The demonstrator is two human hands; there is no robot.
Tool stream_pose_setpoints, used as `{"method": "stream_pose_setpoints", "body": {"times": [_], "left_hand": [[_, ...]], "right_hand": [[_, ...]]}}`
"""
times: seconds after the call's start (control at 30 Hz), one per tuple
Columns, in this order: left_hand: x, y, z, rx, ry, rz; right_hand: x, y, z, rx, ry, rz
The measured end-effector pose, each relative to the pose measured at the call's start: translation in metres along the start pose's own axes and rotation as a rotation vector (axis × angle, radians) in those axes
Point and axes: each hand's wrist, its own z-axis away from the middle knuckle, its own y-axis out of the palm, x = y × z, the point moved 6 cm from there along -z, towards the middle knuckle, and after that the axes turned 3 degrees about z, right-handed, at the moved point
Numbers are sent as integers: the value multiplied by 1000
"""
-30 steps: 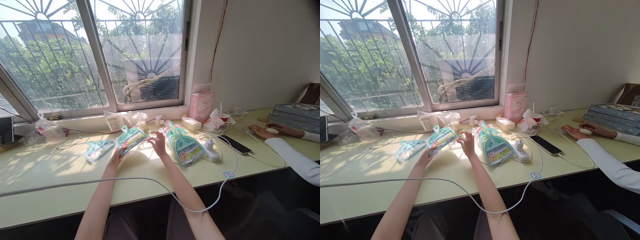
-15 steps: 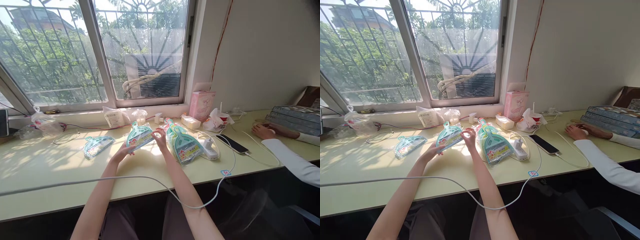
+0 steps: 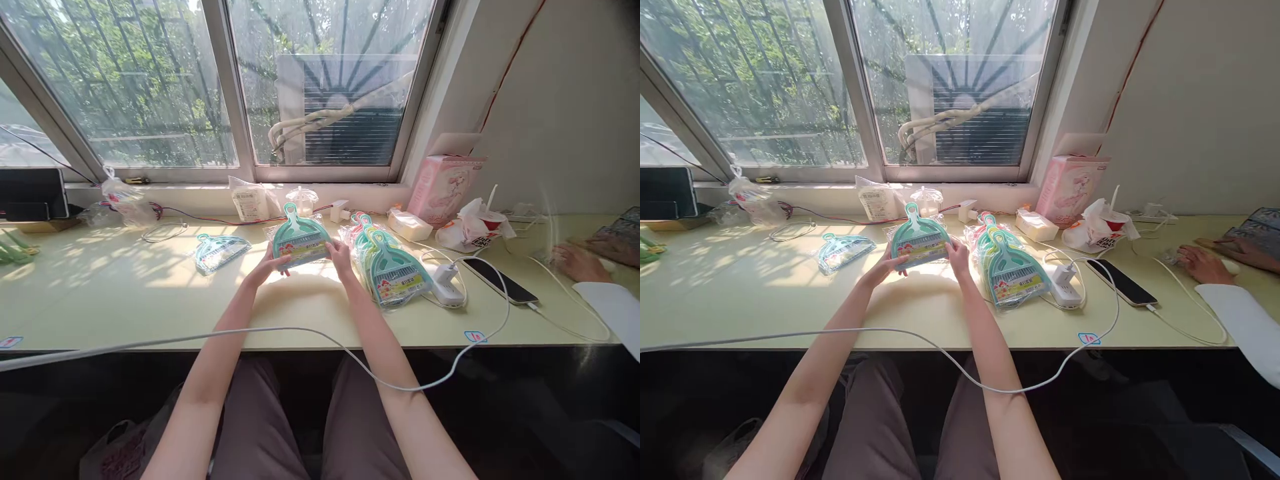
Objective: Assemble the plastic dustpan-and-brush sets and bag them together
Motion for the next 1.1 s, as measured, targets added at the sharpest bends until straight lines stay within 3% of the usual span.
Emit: {"method": "stream_pose_setpoints", "body": {"times": [0.07, 0.2, 0.33, 0.47, 0.57, 0.67, 0.73, 0.83, 0.93, 1.03, 1.1], "left_hand": [[-6, 4, 2, 18, 9, 93], [-21, 17, 8, 93, 48, 175], [-19, 20, 6, -17, 51, 50], [-4, 9, -2, -194, 38, 105], [3, 0, -6, -250, 42, 125], [6, -9, -8, -318, 55, 113], [8, -12, -9, -339, 48, 93], [12, -9, -9, -307, 22, 40], [16, -10, 0, -352, 14, 9], [18, -21, 16, -410, 14, 26], [17, -39, 29, -466, -7, 26]], "right_hand": [[-1, 0, -1, -7, 6, -50], [-3, -9, 0, -159, 36, -102], [1, -9, 4, -215, 5, -104], [5, 2, 12, -156, -18, -122], [6, 8, 16, -110, -3, -116], [5, 15, 17, 19, 35, -145], [3, 18, 17, 100, 50, -165], [-3, 14, 15, 49, 73, -146], [-8, 14, 16, 19, 109, -130], [-9, 27, 21, 149, 118, -125], [-7, 39, 26, 252, 89, -114]]}}
